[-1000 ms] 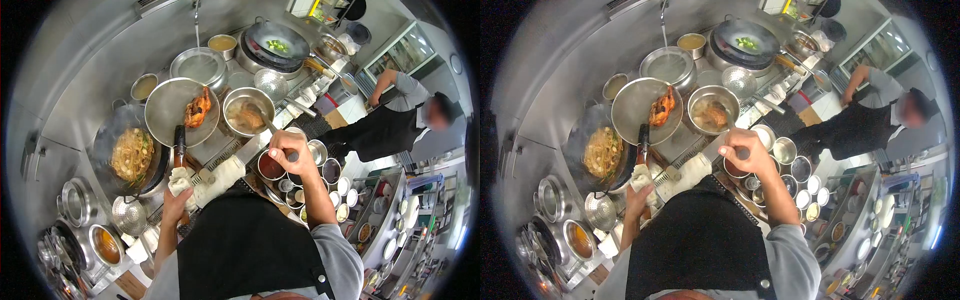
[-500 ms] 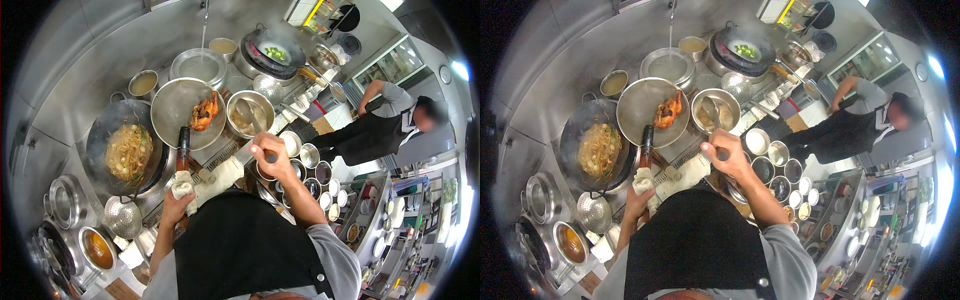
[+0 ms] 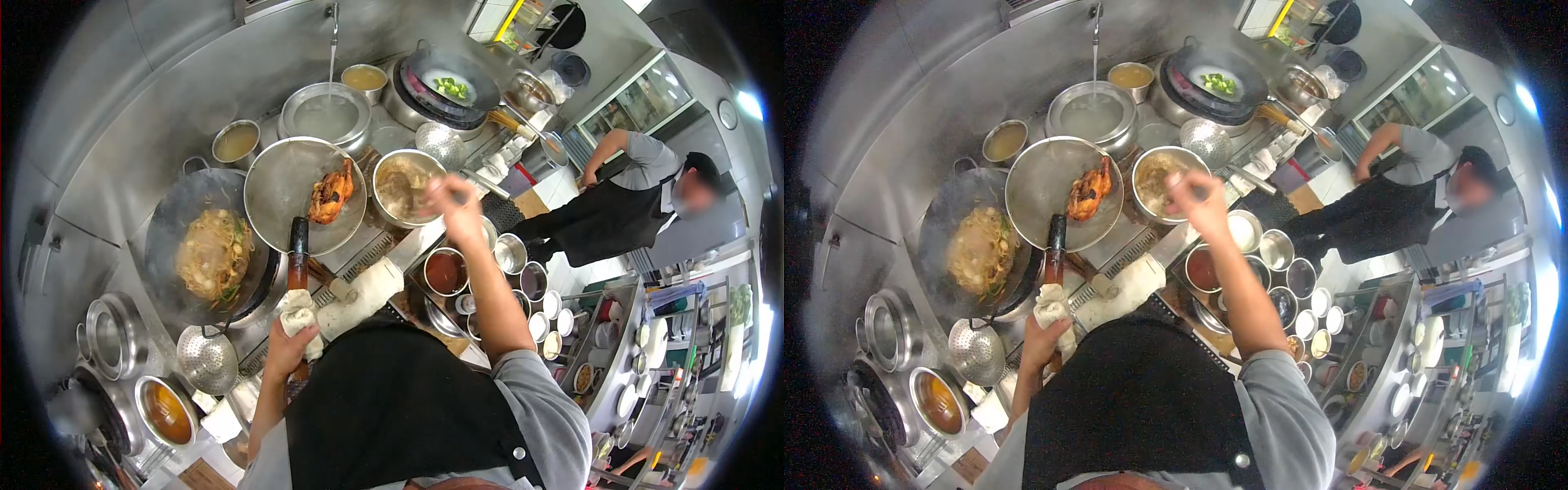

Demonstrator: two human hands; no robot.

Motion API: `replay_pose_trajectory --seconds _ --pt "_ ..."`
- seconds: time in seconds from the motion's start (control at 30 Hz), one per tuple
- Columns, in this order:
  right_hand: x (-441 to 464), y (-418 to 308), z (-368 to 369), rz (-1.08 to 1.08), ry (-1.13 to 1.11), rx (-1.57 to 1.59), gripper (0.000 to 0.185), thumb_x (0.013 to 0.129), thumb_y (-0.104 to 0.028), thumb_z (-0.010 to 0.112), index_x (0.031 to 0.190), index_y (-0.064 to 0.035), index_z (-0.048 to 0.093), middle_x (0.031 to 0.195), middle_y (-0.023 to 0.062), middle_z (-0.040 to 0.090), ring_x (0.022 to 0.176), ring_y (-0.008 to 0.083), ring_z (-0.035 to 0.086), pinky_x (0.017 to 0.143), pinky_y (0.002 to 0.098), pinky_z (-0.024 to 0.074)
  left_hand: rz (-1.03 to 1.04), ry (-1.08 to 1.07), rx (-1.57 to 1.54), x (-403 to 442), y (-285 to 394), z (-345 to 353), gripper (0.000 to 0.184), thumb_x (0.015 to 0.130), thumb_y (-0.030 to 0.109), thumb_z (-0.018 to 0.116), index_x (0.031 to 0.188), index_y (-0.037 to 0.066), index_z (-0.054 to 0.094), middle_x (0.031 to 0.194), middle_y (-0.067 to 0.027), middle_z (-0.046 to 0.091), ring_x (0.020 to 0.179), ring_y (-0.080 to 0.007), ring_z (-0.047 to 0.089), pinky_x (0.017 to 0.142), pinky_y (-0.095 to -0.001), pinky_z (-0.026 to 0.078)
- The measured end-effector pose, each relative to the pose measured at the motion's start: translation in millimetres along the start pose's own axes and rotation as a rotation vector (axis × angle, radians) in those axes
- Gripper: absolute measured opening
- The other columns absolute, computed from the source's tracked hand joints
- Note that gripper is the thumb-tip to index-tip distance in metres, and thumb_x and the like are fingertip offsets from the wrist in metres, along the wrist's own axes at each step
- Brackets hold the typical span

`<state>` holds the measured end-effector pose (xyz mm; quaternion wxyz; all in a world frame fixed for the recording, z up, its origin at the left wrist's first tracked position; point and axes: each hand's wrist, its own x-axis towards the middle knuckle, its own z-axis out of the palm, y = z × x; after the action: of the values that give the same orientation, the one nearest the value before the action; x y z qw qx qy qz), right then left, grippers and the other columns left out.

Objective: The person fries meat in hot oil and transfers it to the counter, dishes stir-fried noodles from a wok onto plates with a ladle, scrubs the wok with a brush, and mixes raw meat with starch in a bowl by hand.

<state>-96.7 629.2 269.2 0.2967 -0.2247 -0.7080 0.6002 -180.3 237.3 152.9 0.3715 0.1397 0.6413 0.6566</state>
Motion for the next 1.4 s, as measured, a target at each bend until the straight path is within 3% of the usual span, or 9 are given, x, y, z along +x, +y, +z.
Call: replay_pose_trajectory --seconds 0.23,0.37,0.6,0.8,0.87,1.13,1.17,1.27,1.4 --pt "10 1 -37 -0.218 -0.272 -0.272 0.037 0.098 -0.026 0.077 0.073 0.0004 0.066 0.069 0.0041 0.063 0.069 0.0104 0.060 0.063 0.0324 0.0481 0.025 0.075 0.020 -15 12 26 0.035 0.089 0.013 0.082 0.118 0.001 0.067 0.104 -0.0013 0.071 0.091 -0.0109 0.066 0.081 -0.0297 0.054" --pt "-23 4 -8 -0.561 -0.541 -0.482 0.037 0.094 -0.027 0.077 0.070 -0.0018 0.063 0.065 0.0141 0.058 0.068 0.0340 0.062 0.063 0.0449 0.0495 0.011 0.096 -0.001 -24 13 46 0.038 0.088 0.013 0.082 0.121 0.000 0.068 0.107 -0.0032 0.073 0.094 -0.0121 0.067 0.083 -0.0301 0.055" --pt "-53 53 -17 -0.754 -0.993 -0.624 0.038 0.088 -0.033 0.077 0.067 -0.0056 0.061 0.070 0.0151 0.064 0.077 0.0384 0.067 0.064 0.0514 0.0518 0.009 0.201 0.052 -48 6 83 0.039 0.087 0.014 0.080 0.121 0.001 0.066 0.105 -0.0022 0.070 0.092 -0.0126 0.066 0.081 -0.0306 0.054" --pt "43 56 -45 -0.530 -0.616 -0.297 0.041 0.091 -0.044 0.079 0.077 -0.0062 0.072 0.073 0.0067 0.068 0.067 0.0185 0.064 0.062 0.0365 0.0517 0.036 0.289 -0.036 -76 -9 112 0.032 0.088 0.008 0.080 0.118 0.000 0.069 0.105 -0.0013 0.071 0.093 -0.0110 0.065 0.082 -0.0299 0.054" --pt "82 -5 -72 0.131 -0.385 -0.101 0.045 0.095 -0.048 0.075 0.091 -0.0032 0.073 0.074 0.0070 0.067 0.072 0.0171 0.068 0.053 0.0318 0.0563 0.031 0.303 0.022 -82 -11 119 0.036 0.088 0.010 0.079 0.120 0.001 0.067 0.104 -0.0016 0.070 0.091 -0.0121 0.066 0.081 -0.0304 0.054" --pt "74 1 -73 0.079 -0.708 -0.319 0.035 0.094 -0.041 0.077 0.100 -0.0071 0.078 0.095 0.0108 0.076 0.076 0.0209 0.071 0.063 0.0370 0.0583 0.017 0.293 0.041 -95 -16 140 0.035 0.087 0.013 0.078 0.119 0.002 0.066 0.101 -0.0008 0.069 0.089 -0.0127 0.066 0.078 -0.0304 0.054" --pt "55 -3 -58 -0.435 -0.992 -0.533 0.038 0.091 -0.045 0.077 0.095 -0.0069 0.078 0.091 0.0135 0.076 0.077 0.0255 0.071 0.071 0.0427 0.0560 0.033 0.306 0.054 -95 -16 143 0.036 0.087 0.014 0.078 0.118 0.002 0.066 0.100 -0.0007 0.069 0.089 -0.0127 0.066 0.078 -0.0306 0.054" --pt "18 26 -17 -0.476 -1.299 -0.740 0.048 0.090 -0.051 0.075 0.089 -0.0028 0.077 0.088 0.0185 0.075 0.079 0.0291 0.071 0.074 0.0475 0.0540 0.041 0.316 0.037 -99 -16 150 0.037 0.085 0.016 0.078 0.118 0.003 0.067 0.100 -0.0007 0.069 0.088 -0.0124 0.065 0.079 -0.0311 0.054" --pt "54 17 -26 -0.126 -0.844 -0.437 0.059 0.086 -0.055 0.081 0.109 -0.0012 0.069 0.098 0.0114 0.074 0.077 0.0228 0.071 0.069 0.0346 0.0588 0.084 0.358 -0.010 -106 -12 160 0.028 0.089 0.008 0.079 0.113 0.003 0.067 0.097 0.0010 0.067 0.085 -0.0097 0.063 0.075 -0.0290 0.053"
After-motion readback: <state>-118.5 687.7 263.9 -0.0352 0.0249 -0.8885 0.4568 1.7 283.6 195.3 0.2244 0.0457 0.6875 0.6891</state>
